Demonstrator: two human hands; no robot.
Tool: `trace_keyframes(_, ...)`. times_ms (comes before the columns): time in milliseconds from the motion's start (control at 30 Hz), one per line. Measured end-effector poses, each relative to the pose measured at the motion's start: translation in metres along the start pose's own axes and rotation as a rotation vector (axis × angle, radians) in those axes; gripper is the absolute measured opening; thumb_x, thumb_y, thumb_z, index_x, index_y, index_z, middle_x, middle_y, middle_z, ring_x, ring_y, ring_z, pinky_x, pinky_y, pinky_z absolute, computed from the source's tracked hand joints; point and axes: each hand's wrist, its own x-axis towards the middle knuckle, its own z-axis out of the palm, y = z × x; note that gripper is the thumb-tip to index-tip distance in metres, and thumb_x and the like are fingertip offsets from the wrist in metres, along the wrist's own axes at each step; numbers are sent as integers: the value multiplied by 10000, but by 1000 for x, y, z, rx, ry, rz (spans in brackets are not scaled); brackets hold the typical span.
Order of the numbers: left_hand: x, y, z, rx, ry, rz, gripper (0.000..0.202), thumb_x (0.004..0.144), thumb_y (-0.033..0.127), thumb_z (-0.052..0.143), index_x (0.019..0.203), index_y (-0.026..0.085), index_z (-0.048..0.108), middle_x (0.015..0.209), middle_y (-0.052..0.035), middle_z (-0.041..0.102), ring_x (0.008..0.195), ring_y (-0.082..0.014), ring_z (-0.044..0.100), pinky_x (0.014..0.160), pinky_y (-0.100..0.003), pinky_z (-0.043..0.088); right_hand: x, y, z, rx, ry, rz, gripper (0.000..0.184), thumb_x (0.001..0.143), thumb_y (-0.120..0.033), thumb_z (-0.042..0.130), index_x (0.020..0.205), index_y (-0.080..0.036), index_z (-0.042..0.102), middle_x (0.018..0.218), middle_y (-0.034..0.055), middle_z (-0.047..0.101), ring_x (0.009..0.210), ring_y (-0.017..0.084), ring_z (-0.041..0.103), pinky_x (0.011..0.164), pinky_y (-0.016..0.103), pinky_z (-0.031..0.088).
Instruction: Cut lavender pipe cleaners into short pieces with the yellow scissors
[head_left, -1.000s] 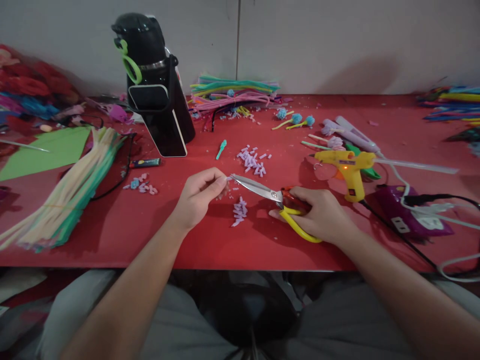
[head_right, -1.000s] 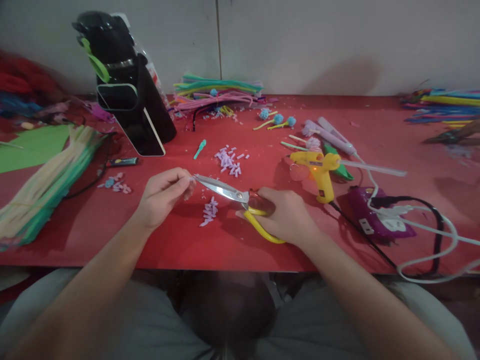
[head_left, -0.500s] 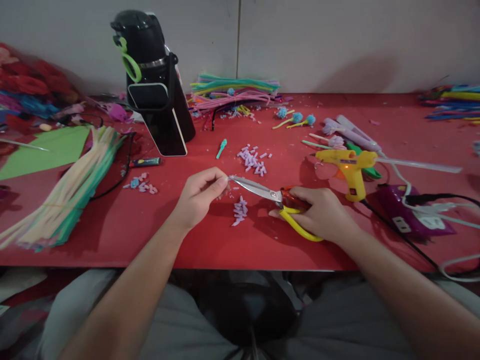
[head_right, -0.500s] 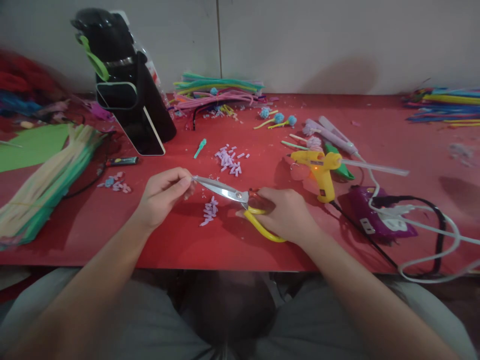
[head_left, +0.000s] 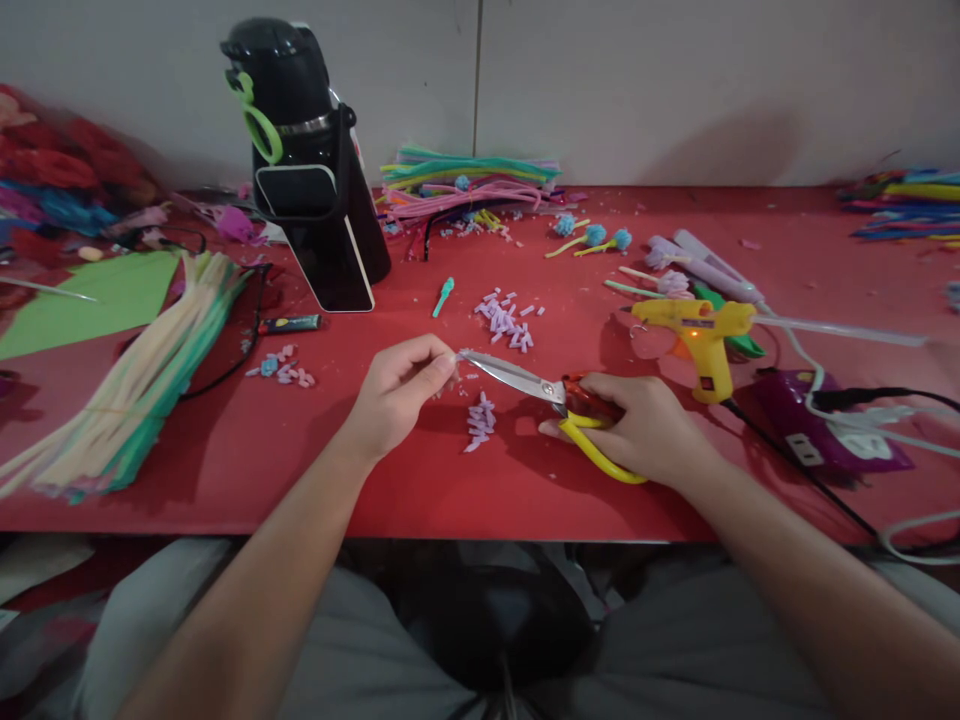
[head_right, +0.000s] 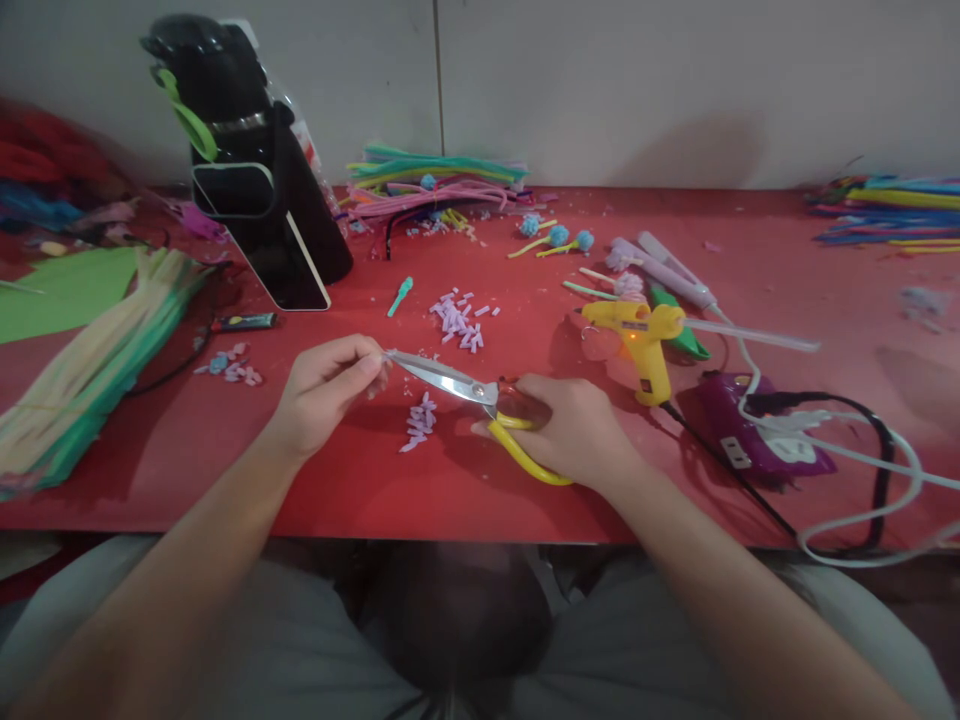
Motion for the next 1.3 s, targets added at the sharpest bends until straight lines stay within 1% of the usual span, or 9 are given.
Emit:
trace_keyframes(200, 0, 1, 0, 17, -5, 7, 269, 951, 323, 565, 730, 173, 594, 682, -8, 522, 642, -136, 460, 618, -304, 336, 0, 1, -1, -3, -5, 6, 619, 719, -751, 641, 613, -219, 344, 552, -46, 374, 544, 100, 284, 506, 262, 244)
trace_keyframes(433, 0, 0, 0, 33, -3, 16, 269, 951, 324, 569, 731, 173, 595, 686, -9, 531, 643, -135, 465, 622, -304, 344, 2, -1, -2, 6, -7, 22, 622, 713, -785, 614, 597, -209, 410, 545, -42, 370, 554, 105, 291, 506, 263, 249)
trace_keyframes(567, 1, 0, 1, 27, 1, 19, 269, 950, 327, 563, 729, 176, 590, 685, -11, 532, 649, -141, 469, 622, -306, 345, 2, -1, -1, 10, 10, 4, 617, 718, -765, 626, 592, -207, 392, 537, -44, 364, 546, 99, 277, 493, 256, 251)
trace_keyframes(767, 1, 2, 1, 5, 5, 10, 267, 943, 322, 569, 721, 176, 593, 679, -10, 528, 647, -139, 461, 624, -302, 346, 1, -2, -2, -4, 7, 3, 615, 714, -750, 638, 601, -216, 354, 538, -44, 380, 530, 97, 295, 488, 253, 247)
trace_keyframes(1000, 0, 3, 1, 52, 1, 17, 282, 948, 336, 559, 716, 178, 585, 671, -8, 522, 636, -139, 459, 615, -303, 340, 2, -2, -2, -8, -2, 12, 636, 709, -782, 615, 594, -219, 342, 535, -39, 380, 535, 101, 298, 494, 263, 245)
trace_keyframes(1167, 0, 2, 1, 45, 0, 20, 275, 946, 326, 566, 716, 176, 586, 670, -8, 522, 637, -136, 464, 612, -301, 342, 3, -2, -2, -11, -16, 35, 631, 707, -799, 601, 597, -215, 389, 550, -36, 385, 551, 109, 295, 510, 270, 255)
trace_keyframes(1300, 0, 1, 0, 24, 3, 14, 268, 944, 316, 570, 721, 172, 602, 678, -12, 538, 642, -134, 470, 618, -298, 350, 3, -3, -1, -13, 14, 56, 648, 699, -804, 595, 571, -216, 354, 535, -35, 384, 536, 103, 277, 504, 271, 254)
